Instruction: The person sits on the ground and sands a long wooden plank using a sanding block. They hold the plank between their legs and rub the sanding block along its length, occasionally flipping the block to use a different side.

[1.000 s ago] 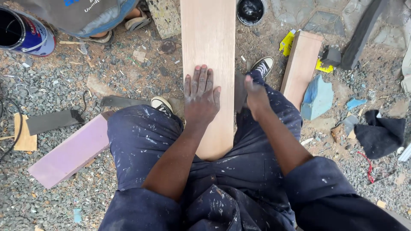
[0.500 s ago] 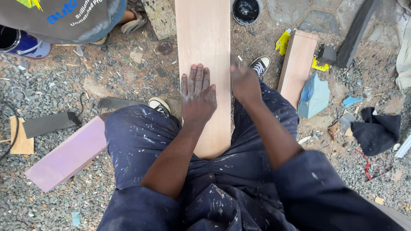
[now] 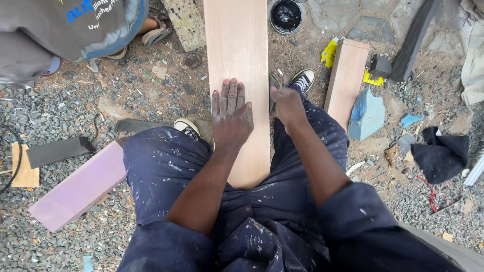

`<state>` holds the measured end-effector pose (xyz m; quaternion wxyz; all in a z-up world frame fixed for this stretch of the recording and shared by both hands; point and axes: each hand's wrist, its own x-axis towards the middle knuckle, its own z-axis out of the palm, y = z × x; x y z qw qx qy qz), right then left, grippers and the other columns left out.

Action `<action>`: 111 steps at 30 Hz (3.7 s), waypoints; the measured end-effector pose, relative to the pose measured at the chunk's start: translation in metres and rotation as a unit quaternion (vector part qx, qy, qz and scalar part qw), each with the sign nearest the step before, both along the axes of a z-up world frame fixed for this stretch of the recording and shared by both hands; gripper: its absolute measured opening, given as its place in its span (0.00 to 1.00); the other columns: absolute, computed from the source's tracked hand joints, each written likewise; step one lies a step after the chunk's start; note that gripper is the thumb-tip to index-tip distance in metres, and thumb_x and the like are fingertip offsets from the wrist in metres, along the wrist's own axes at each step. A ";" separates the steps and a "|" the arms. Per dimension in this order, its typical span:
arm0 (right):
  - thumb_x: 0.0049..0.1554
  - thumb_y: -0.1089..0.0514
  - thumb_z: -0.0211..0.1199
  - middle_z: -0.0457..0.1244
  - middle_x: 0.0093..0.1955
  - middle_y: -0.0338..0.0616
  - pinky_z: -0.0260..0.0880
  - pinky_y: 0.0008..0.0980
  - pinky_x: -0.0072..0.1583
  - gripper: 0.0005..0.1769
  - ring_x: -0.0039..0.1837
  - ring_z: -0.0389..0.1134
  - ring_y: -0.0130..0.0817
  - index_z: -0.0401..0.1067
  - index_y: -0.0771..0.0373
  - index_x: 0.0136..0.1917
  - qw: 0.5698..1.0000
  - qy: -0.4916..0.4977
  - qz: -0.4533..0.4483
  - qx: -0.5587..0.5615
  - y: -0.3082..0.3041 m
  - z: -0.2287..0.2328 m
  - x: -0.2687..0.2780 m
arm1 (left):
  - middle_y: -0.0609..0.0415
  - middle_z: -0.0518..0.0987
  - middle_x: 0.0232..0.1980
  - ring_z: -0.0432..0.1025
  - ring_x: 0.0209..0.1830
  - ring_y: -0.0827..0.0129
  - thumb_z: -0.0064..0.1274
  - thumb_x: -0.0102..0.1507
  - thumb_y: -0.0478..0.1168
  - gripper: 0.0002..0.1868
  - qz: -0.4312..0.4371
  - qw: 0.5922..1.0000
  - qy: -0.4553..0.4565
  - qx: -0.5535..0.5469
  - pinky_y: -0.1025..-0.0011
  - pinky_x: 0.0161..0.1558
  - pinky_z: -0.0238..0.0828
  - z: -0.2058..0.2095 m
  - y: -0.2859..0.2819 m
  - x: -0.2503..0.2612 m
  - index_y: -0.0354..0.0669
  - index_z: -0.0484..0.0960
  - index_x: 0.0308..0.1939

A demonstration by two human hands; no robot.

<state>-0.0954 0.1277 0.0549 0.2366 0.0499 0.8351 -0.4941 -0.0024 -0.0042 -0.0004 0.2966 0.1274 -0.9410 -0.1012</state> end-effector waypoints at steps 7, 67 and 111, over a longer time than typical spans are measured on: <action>0.63 0.36 0.51 0.69 0.39 0.60 0.71 0.52 0.51 0.32 0.48 0.73 0.58 0.77 0.68 0.45 0.975 -0.033 0.110 0.190 0.027 0.021 0.077 | 0.44 0.68 0.74 0.59 0.78 0.54 0.45 0.69 0.47 0.26 -0.002 1.000 -0.003 0.015 0.48 0.75 0.50 0.004 0.000 0.001 0.40 0.73 0.69; 0.63 0.44 0.63 0.62 0.58 0.73 0.66 0.61 0.61 0.32 0.64 0.64 0.72 0.57 0.72 0.65 0.985 0.118 0.102 0.069 0.021 -0.021 0.069 | 0.38 0.76 0.64 0.70 0.66 0.42 0.44 0.69 0.64 0.37 0.118 0.786 -0.152 0.587 0.47 0.69 0.59 0.007 -0.038 0.013 0.47 0.62 0.74; 0.65 0.44 0.64 0.61 0.57 0.66 0.69 0.59 0.60 0.33 0.64 0.65 0.66 0.58 0.72 0.68 0.964 0.208 0.087 0.140 -0.010 -0.030 0.008 | 0.40 0.69 0.72 0.66 0.71 0.50 0.35 0.73 0.49 0.31 0.149 0.783 -0.199 0.570 0.51 0.65 0.66 0.024 -0.018 0.017 0.41 0.57 0.78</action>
